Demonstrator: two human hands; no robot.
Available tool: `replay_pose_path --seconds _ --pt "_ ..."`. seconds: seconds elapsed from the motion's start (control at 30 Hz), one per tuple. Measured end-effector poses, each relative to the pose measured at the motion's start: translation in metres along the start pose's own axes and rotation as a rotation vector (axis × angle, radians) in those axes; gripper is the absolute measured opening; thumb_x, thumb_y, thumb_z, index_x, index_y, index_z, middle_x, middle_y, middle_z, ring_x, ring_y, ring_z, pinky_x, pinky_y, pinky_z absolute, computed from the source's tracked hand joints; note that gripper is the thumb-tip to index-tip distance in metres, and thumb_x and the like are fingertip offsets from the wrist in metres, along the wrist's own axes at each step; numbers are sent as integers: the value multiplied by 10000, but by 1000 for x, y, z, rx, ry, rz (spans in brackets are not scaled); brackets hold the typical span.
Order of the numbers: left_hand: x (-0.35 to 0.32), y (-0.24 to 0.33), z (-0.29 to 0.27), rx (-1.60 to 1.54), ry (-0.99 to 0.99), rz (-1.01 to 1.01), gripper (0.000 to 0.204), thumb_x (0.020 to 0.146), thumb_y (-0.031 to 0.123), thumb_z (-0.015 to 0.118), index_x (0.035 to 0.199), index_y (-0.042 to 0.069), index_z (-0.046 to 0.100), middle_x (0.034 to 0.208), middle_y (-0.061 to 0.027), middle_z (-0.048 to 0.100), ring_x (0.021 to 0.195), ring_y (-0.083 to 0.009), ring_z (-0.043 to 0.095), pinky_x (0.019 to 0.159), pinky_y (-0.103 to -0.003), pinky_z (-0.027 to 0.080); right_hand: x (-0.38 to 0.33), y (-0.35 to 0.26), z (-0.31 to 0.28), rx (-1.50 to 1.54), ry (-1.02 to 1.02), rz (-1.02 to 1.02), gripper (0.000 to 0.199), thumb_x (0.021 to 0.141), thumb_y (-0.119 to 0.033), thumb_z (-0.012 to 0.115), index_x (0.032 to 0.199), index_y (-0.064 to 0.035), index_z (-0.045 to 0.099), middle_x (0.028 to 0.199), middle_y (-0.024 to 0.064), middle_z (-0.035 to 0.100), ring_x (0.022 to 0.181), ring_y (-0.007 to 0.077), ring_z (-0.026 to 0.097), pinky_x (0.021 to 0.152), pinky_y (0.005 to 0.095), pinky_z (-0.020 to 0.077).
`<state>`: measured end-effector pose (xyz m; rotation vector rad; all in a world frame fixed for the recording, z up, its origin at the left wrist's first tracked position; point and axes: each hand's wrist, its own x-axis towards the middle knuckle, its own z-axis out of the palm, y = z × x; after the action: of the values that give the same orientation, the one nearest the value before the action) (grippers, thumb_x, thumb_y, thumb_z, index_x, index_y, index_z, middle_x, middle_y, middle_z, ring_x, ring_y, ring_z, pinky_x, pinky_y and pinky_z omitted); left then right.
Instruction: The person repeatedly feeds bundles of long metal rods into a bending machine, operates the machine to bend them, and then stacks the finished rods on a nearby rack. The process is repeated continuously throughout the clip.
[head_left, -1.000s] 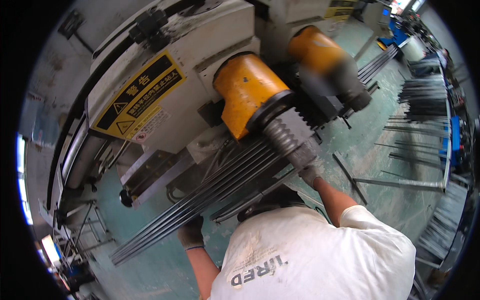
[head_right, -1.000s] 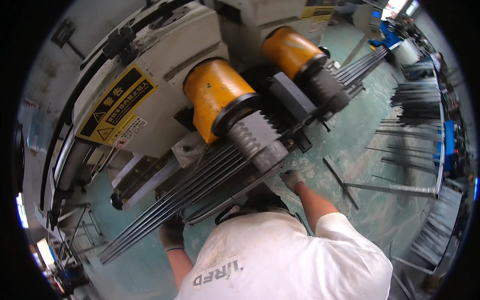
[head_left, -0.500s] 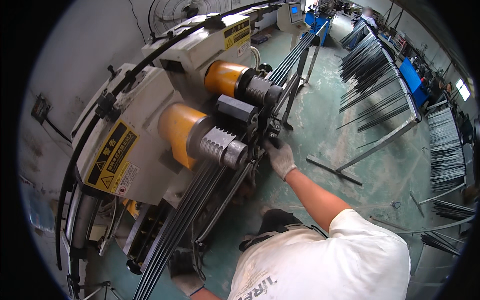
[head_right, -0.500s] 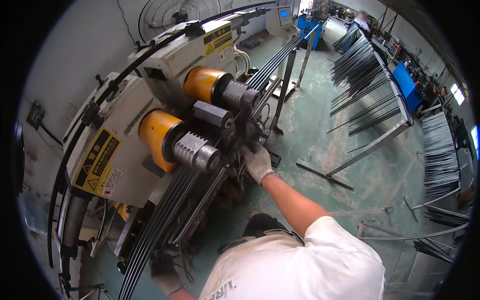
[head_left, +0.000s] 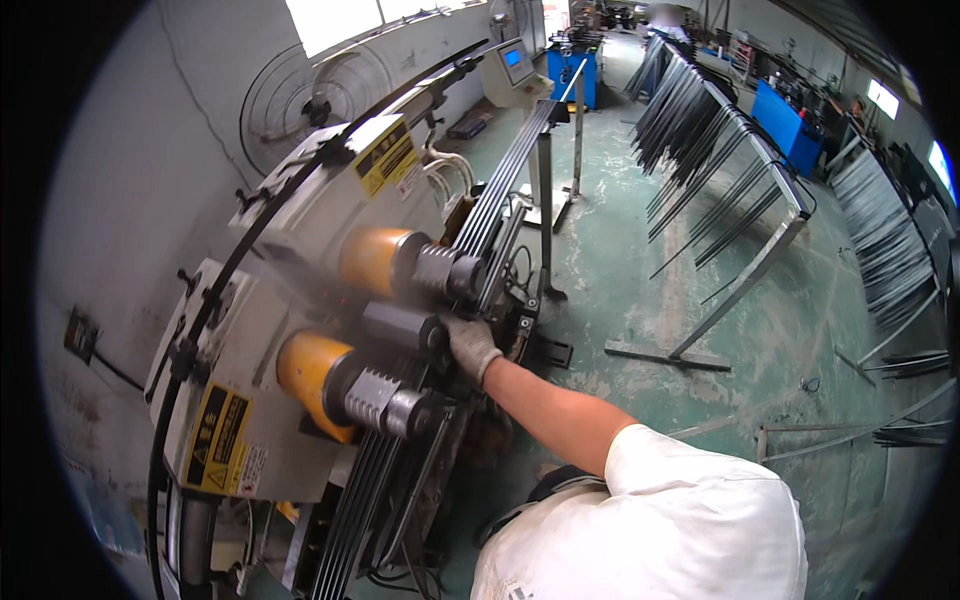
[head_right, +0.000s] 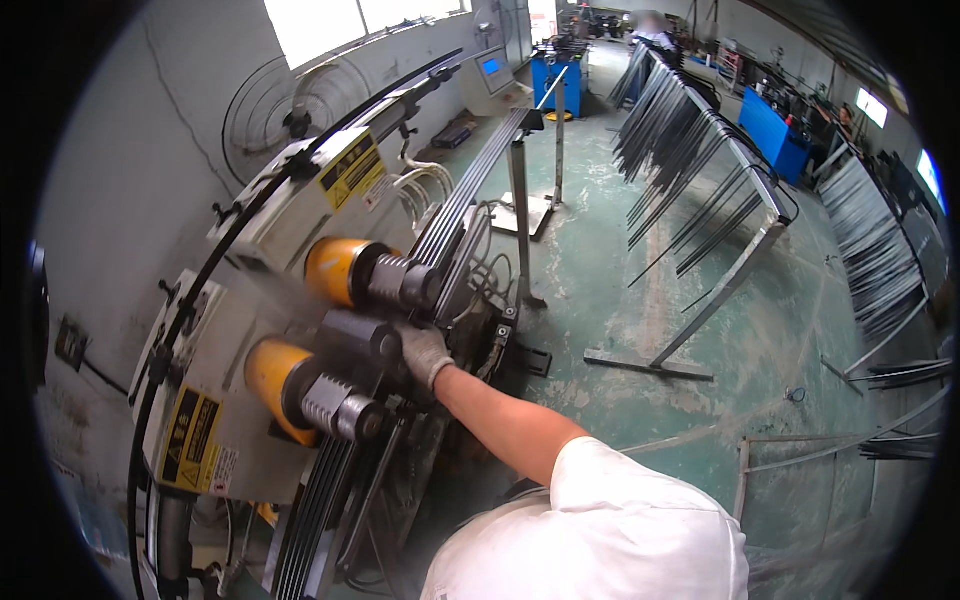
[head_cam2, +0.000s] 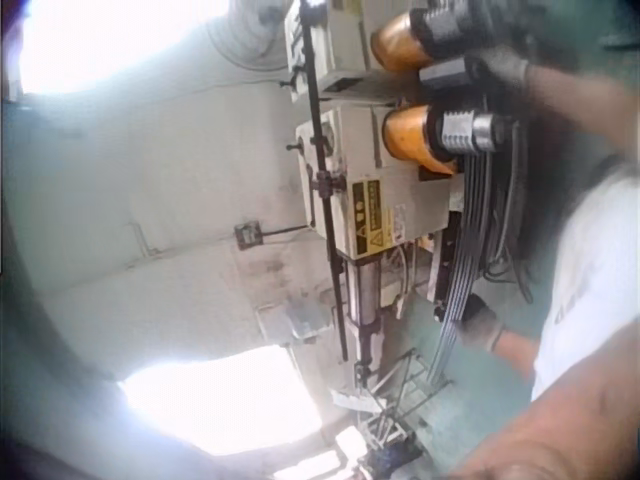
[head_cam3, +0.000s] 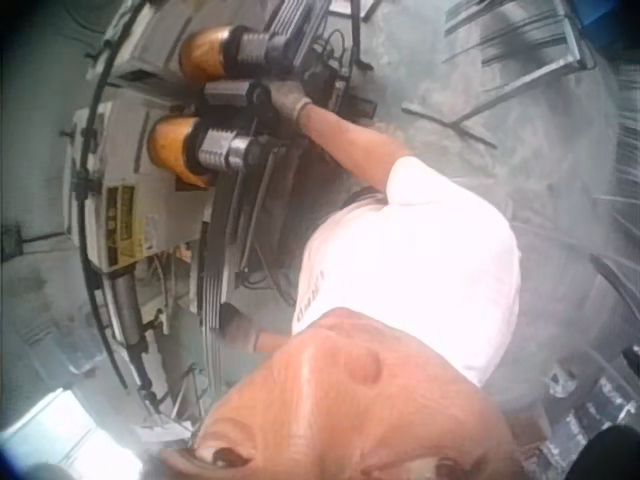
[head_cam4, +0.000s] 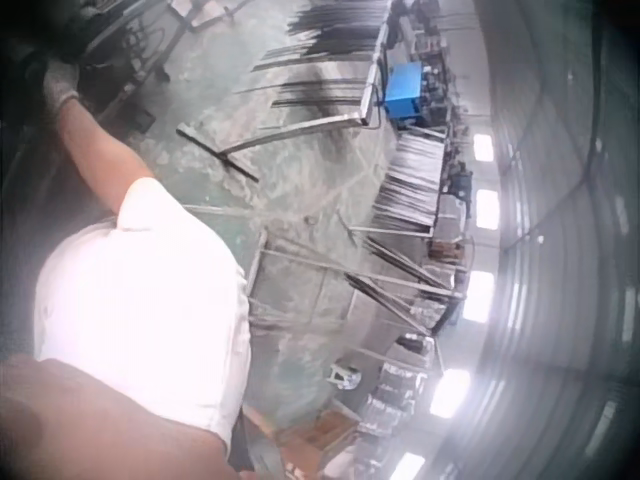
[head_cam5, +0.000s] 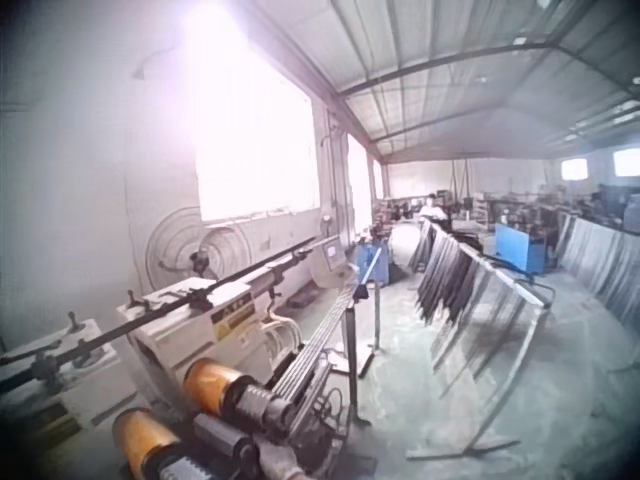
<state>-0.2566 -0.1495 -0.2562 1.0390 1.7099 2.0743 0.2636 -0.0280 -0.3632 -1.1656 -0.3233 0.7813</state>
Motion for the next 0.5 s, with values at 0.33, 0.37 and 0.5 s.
replay_pose_path --seconds 0.33,0.37,0.5 --pt "39 73 44 111 -3 366 411 1146 282 557 1228 -81 734 1187 -208 772 1126 -349 742 1055 -476 594 -1 -29 2 -3 -175 193 413 1089 -358 575 1331 -60 730 1156 137 794 978 227 779 869 390 609" --pt "43 79 44 116 -1 395 416 1148 282 554 1220 -84 739 1187 -210 774 1130 -351 743 1059 -478 595 -9 -46 6 -40 -193 175 421 1050 -366 630 1314 -56 736 1130 119 788 962 216 769 848 388 605" --pt "63 97 65 84 -82 505 439 1155 282 543 1187 -99 758 1185 -218 782 1149 -361 749 1074 -486 600 0 -59 -3 -113 -202 37 472 952 -367 761 1295 -44 739 1122 81 764 986 183 730 838 366 586"
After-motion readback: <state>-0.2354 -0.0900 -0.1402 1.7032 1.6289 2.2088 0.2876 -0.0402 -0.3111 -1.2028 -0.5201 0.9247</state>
